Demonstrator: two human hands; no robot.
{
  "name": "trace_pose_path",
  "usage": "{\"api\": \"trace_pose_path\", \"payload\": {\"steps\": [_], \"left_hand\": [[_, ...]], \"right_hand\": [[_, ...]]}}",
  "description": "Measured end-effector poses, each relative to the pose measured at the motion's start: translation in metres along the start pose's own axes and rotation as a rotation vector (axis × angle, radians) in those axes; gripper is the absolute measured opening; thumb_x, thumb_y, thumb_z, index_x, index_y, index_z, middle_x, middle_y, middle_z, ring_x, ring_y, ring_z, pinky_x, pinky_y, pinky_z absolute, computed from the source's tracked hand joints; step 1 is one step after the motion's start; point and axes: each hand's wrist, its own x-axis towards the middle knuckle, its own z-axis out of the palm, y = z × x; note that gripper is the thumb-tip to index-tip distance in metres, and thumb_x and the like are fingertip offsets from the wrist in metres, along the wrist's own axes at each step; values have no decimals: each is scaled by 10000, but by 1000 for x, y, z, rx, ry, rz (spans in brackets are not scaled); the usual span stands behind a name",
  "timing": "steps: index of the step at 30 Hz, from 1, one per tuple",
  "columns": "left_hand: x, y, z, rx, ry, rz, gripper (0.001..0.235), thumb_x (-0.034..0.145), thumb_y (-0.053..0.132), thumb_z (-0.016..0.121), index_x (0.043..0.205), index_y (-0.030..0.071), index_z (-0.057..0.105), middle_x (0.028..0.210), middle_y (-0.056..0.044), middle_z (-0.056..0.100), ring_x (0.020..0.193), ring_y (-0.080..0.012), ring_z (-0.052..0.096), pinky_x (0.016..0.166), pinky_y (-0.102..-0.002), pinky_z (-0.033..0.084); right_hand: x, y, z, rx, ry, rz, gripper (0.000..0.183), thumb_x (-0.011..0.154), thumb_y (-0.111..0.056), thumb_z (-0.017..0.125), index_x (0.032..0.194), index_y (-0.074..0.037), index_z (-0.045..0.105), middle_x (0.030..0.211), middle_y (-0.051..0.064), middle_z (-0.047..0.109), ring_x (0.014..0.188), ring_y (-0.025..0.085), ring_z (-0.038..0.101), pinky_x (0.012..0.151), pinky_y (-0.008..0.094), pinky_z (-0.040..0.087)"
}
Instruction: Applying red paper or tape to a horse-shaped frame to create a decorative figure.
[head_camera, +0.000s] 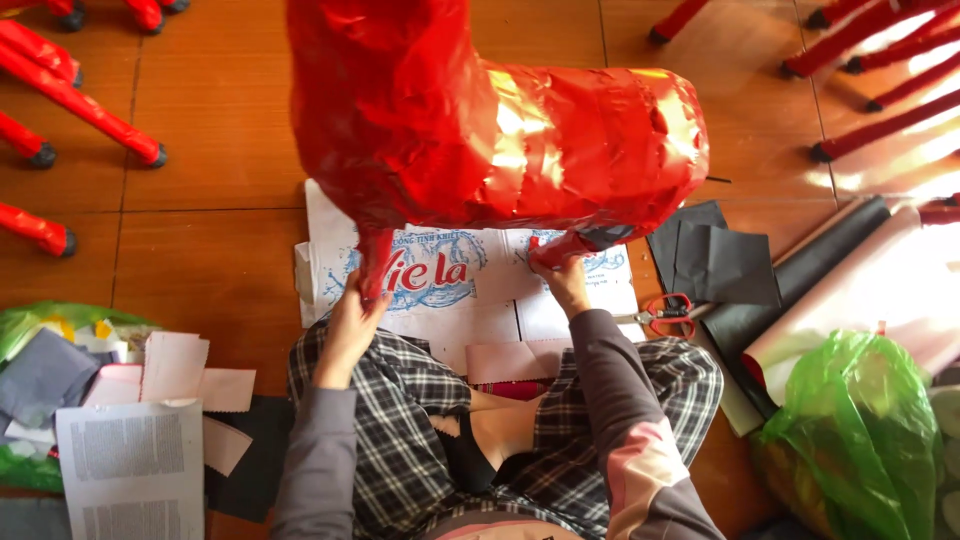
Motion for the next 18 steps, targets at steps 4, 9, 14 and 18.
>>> {"api": "trace_pose_path", "payload": {"steps": [4, 9, 14, 18], "left_hand": [[-7, 31, 13, 90, 8, -83, 508, 939, 349, 655, 1345, 100, 478, 967, -250, 708, 959, -416, 688, 803, -532, 546], [-2, 35, 40, 26, -54, -58, 717, 930, 479, 646, 1403, -8, 414, 1061, -309, 683, 1022, -453, 666, 854, -561, 544], [-4, 12, 49, 4, -38, -82, 691, 925, 494, 646, 1408, 44, 440, 1008, -274, 697, 1007, -444, 669, 842, -548, 546], [-13, 27, 28, 77, 49, -78, 652, 918, 461, 669, 1350, 0, 505, 900, -296, 693, 933, -468, 676, 764, -556, 551]], "right_hand": [[-7, -6, -18, -148, 29, -37, 502, 660, -330, 909, 1010, -54, 676, 997, 196, 700, 1020, 400, 661, 913, 550, 491], [-22, -32, -41, -387, -62, 191, 638, 659, -433, 834, 1159, -109, 606, 1092, 177, 704, 1129, 371, 633, 1023, 524, 467], [-22, -10, -47, -410, -66, 161, 601, 650, -399, 841, 1135, -128, 613, 1073, 153, 706, 1124, 359, 634, 1007, 500, 478], [-22, -13, -38, -269, -21, 161, 538, 684, -418, 838, 1102, -131, 659, 1073, 139, 714, 1129, 340, 635, 1000, 487, 479]]}}
